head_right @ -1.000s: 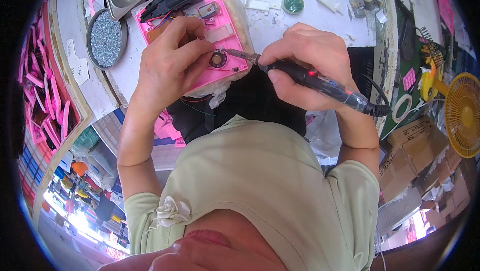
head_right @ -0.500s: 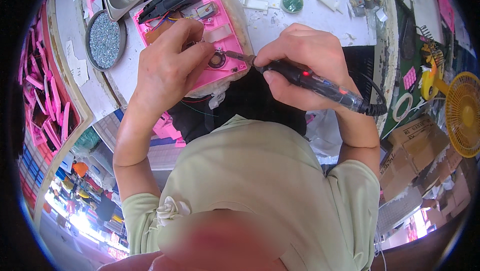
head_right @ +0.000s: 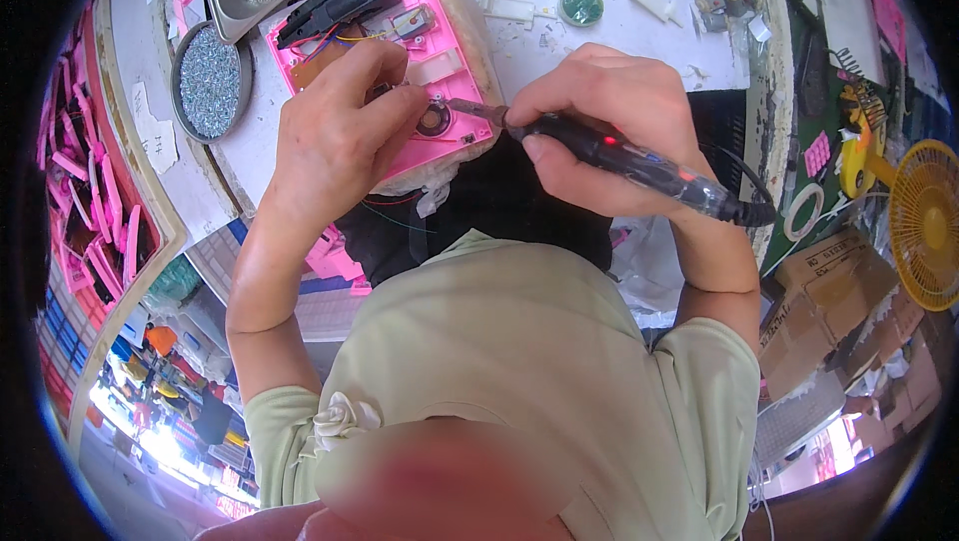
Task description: Assembling a pink electronic toy by soldering internal components and securing the outer casing with screws.
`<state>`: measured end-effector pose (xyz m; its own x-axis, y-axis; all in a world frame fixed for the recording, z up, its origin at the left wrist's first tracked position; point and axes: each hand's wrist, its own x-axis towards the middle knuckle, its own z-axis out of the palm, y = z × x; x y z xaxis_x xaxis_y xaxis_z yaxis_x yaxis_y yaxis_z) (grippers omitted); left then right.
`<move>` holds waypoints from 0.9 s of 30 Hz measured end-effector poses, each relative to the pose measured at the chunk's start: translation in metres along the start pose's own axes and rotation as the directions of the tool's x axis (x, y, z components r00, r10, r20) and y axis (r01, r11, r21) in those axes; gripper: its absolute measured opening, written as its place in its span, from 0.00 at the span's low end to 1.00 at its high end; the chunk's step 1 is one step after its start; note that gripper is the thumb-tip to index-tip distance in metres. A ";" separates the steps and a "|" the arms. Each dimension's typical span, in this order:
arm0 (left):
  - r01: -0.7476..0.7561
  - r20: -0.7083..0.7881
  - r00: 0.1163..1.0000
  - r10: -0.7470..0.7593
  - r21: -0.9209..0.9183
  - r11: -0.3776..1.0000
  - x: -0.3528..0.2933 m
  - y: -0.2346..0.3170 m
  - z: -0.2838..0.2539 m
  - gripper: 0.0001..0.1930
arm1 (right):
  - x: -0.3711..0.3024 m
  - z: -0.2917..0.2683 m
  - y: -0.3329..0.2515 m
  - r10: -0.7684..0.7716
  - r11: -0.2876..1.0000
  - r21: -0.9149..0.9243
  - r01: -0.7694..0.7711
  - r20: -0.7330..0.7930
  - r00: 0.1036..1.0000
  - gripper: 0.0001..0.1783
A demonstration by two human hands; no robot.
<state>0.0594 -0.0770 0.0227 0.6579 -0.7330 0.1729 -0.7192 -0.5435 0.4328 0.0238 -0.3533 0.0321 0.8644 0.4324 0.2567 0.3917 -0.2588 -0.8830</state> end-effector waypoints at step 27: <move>-0.010 -0.113 0.994 0.006 -0.033 0.999 -0.002 0.007 0.006 0.10 | -0.188 -0.240 0.043 0.360 0.923 0.328 -0.201 -0.920 0.153 0.03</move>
<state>0.0512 -0.0819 0.0200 0.6745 -0.6855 0.2741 -0.7179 -0.5225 0.4600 -0.0463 -0.6534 0.0400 0.5638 -0.8217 0.0828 0.0846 -0.0423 -0.9955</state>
